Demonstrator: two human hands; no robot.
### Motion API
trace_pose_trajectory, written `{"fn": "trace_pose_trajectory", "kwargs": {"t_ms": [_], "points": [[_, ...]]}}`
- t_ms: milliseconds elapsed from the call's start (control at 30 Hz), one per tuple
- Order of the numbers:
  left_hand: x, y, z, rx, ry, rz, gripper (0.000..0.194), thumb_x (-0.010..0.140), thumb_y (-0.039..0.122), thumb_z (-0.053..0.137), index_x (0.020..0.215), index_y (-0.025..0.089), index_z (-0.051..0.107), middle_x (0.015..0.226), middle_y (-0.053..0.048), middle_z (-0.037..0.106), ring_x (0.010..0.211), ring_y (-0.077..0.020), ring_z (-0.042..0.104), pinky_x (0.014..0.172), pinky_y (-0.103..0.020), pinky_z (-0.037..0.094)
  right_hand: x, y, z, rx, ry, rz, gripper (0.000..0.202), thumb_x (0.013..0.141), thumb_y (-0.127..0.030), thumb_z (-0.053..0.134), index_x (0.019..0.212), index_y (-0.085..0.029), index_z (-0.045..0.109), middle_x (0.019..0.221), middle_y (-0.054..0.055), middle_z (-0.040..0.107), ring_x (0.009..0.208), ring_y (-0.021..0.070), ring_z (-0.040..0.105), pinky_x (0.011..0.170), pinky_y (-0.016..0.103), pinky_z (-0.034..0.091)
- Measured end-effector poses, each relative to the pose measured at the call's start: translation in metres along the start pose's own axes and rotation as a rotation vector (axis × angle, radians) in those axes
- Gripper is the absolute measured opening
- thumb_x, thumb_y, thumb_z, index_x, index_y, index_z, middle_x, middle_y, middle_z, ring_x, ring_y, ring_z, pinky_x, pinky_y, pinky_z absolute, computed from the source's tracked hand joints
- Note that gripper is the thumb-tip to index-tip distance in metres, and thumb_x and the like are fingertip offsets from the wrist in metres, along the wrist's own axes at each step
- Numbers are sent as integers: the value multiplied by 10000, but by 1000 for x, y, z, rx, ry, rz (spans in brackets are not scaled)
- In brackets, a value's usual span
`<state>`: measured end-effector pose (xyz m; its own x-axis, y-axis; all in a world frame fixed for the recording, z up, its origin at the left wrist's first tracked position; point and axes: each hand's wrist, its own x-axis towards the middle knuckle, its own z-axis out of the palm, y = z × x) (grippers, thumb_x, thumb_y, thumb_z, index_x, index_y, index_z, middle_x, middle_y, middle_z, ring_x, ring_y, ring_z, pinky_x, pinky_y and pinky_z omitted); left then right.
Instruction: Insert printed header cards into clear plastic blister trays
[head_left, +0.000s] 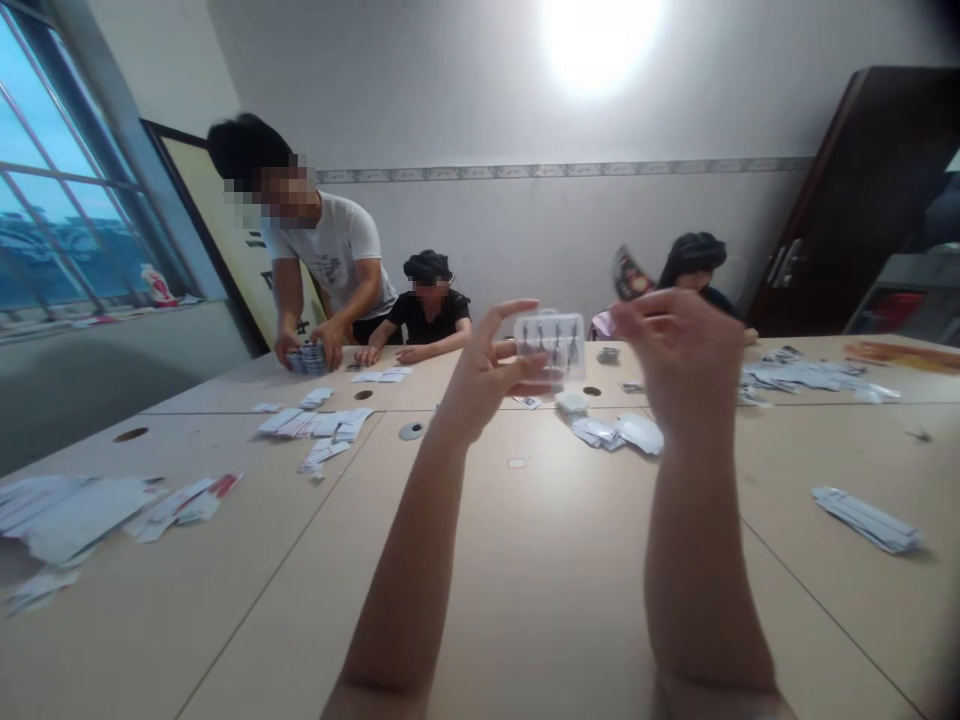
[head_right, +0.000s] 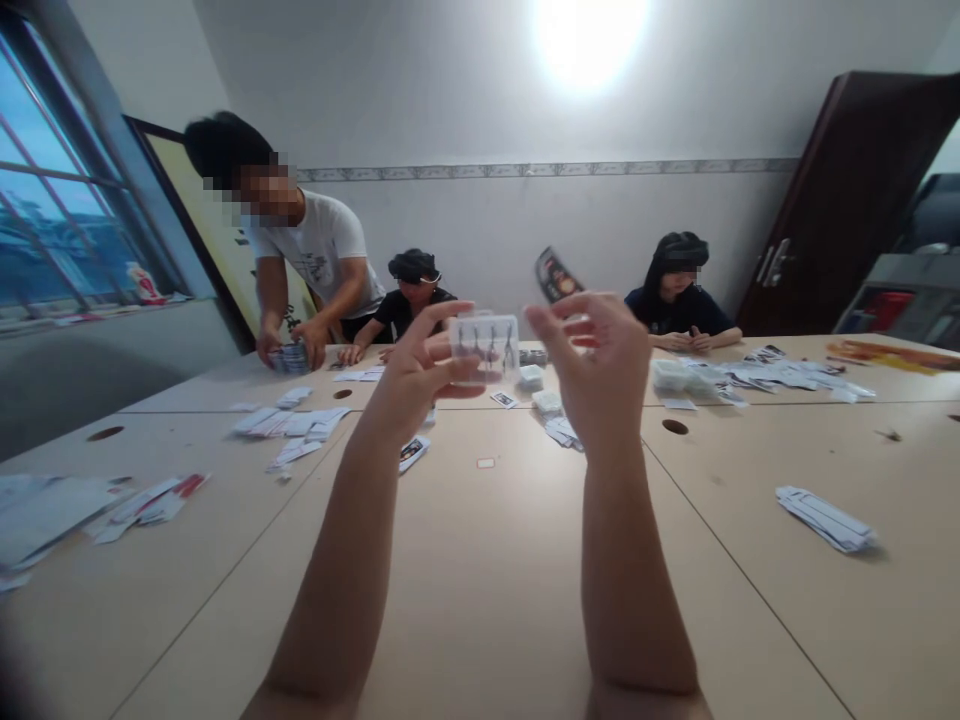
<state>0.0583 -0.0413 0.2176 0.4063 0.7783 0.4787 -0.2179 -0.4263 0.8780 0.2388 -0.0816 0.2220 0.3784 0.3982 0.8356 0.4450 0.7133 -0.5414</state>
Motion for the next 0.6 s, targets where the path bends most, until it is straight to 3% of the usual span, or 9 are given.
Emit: {"fn": "trace_pose_trajectory", "kwargs": {"t_ms": [67,133,233,300,433,600], "points": [[2,7,-4,61,23,39,546,774,255,773,1269,246,543,928,-23,754,831,-216,769,676,-264,639,0,-10,-2,148,164,-19,214,820,-392,751,767,-223,631,741,-8,590,650,161,636,609,326,560],[-1,13,-9,90,60,59,539,772,266,778,1258,237,547,916,-24,754,818,-210,768,653,-247,636,-4,-21,-3,230,216,-58,122,874,-364,682,868,-267,607,837,0,599,711,169,644,621,331,586],[-12,19,-17,125,108,59,555,769,286,786,1261,234,535,942,-34,751,788,-207,766,575,-217,620,-16,-32,-5,283,127,-93,227,877,-338,661,1087,-327,577,997,10,612,763,166,632,610,324,605],[-20,21,-20,157,110,57,541,769,290,785,1246,234,537,974,-41,744,765,-206,762,517,-205,604,-21,-33,-5,285,22,-86,325,861,-325,673,1170,-325,573,1001,10,620,759,162,632,601,319,606],[-22,17,-17,181,120,81,502,790,297,766,1228,240,528,940,-32,720,740,-199,750,482,-206,597,-19,-24,-4,175,-144,-2,295,857,-309,686,1149,-291,648,903,-7,662,686,144,663,632,315,599],[-16,7,-8,141,74,54,420,774,278,777,1145,207,593,958,-35,683,829,-223,739,566,-274,645,-10,-11,-6,147,-7,33,243,808,-286,753,1042,-248,699,869,-1,720,665,153,679,615,317,580]]}}
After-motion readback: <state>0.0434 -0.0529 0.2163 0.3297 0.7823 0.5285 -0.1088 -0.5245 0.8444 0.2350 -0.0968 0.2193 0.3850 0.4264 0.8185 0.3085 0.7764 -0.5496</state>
